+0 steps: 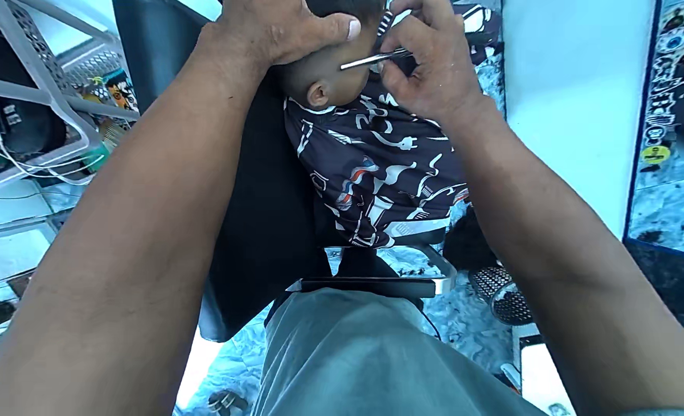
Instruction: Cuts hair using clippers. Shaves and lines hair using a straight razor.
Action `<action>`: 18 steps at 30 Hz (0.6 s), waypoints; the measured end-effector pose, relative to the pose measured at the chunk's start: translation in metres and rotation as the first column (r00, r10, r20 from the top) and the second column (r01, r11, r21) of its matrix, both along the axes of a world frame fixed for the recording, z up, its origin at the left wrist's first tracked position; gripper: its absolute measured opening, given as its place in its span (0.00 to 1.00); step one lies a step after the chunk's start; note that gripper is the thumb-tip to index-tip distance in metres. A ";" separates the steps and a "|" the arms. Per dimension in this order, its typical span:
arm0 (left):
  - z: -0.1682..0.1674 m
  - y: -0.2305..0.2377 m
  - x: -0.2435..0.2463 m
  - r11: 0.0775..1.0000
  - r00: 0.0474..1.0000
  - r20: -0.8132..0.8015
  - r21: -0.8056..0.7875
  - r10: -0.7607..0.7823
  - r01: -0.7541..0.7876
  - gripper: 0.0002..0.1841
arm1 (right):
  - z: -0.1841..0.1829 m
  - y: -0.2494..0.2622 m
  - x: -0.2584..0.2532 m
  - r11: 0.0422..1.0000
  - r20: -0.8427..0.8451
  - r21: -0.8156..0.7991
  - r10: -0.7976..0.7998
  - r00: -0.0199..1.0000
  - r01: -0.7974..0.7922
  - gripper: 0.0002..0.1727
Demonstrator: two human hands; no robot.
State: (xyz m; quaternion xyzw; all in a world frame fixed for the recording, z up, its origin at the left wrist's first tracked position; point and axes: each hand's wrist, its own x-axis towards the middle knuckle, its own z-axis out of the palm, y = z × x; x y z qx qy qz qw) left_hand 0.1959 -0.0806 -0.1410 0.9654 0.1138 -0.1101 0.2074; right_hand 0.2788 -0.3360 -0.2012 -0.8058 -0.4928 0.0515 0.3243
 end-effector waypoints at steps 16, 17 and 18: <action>0.010 -0.006 0.002 0.983 0.991 -0.136 -0.183 -0.005 -0.020 0.35 | 0.017 0.009 -0.009 0.999 0.058 -0.049 0.020 0.998 -0.017 0.15; 0.010 -0.006 0.003 0.984 0.990 -0.139 -0.178 0.003 -0.028 0.36 | 0.019 0.009 -0.008 0.998 0.063 -0.067 0.026 0.998 -0.022 0.16; 0.010 -0.005 0.002 0.984 0.990 -0.140 -0.177 0.009 -0.034 0.37 | 0.019 0.009 -0.008 0.997 0.070 -0.077 0.037 0.997 -0.032 0.16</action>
